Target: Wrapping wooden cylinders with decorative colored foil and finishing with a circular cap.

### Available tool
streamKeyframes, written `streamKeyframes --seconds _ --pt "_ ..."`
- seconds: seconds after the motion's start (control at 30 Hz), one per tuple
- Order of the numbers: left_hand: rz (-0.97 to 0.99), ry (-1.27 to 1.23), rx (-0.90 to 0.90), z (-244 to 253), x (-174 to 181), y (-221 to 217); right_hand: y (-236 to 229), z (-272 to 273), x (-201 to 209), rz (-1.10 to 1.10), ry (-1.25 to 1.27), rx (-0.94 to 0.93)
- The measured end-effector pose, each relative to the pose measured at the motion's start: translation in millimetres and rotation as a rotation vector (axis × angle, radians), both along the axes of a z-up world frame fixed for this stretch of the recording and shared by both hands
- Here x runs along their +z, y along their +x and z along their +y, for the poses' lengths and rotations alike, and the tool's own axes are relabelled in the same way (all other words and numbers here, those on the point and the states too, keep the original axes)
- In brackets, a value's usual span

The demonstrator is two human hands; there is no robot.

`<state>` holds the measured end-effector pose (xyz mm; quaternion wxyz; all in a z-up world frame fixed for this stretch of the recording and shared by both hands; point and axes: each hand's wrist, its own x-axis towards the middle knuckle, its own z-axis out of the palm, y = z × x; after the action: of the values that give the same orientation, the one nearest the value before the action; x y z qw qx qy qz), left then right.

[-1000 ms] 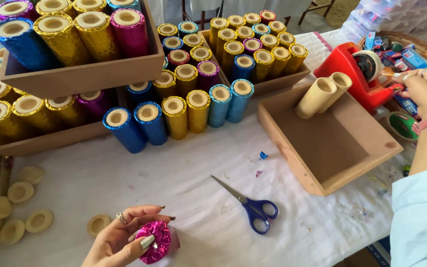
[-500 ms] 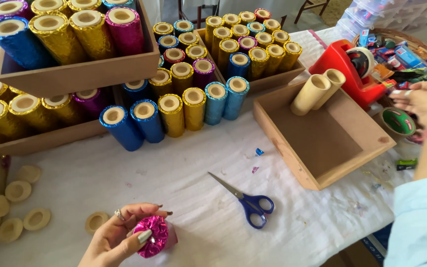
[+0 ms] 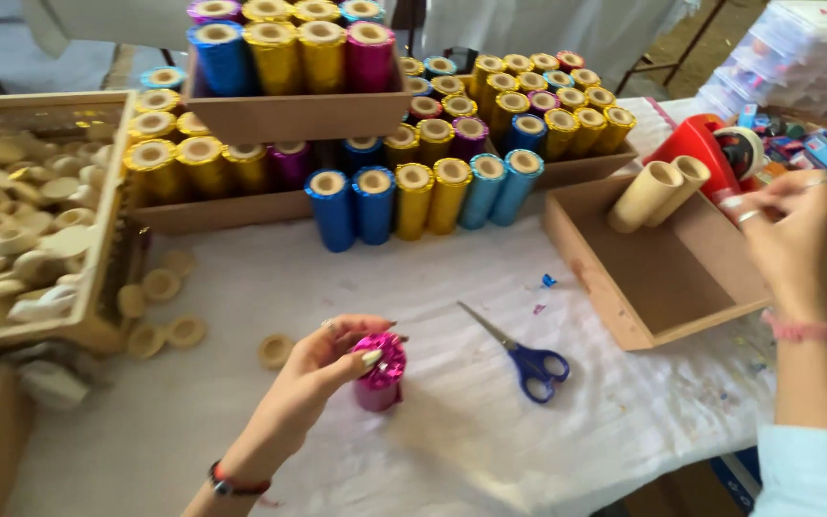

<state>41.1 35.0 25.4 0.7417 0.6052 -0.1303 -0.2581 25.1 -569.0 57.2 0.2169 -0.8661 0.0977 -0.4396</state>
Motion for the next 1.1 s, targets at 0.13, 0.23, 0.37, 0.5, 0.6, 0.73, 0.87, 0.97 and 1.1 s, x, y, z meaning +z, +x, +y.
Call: streamKeyframes --seconds 0.13,0.23,0.37,0.5,0.6,0.73,0.87,0.97,1.1 --pt "-0.074 -0.061 0.006 4 -7 -5 -21 170 37 0.230 0.455 0.567" --pt "-0.107 -0.106 0.007 6 -19 -4 -32 270 51 0.459 0.547 0.794" --pt "-0.108 -0.131 0.012 4 -23 -3 -26 353 62 0.709 0.465 1.002" --pt "-0.109 -0.166 0.004 5 -24 -2 -10 390 61 0.842 0.431 1.110" --pt "-0.091 -0.191 -0.008 5 -25 -2 -1 400 62 0.962 0.453 1.101" --pt "-0.093 -0.180 -0.014 6 -22 -3 8 402 62 1.036 0.370 1.068" --pt "-0.087 -0.186 -0.025 6 -21 -4 6 414 73 1.081 0.224 0.959" --pt "-0.077 -0.205 -0.027 5 -19 -5 2 422 76 1.037 0.047 0.866" --pt "-0.078 -0.230 -0.033 4 -27 -2 2 431 76 0.987 -0.051 0.829"
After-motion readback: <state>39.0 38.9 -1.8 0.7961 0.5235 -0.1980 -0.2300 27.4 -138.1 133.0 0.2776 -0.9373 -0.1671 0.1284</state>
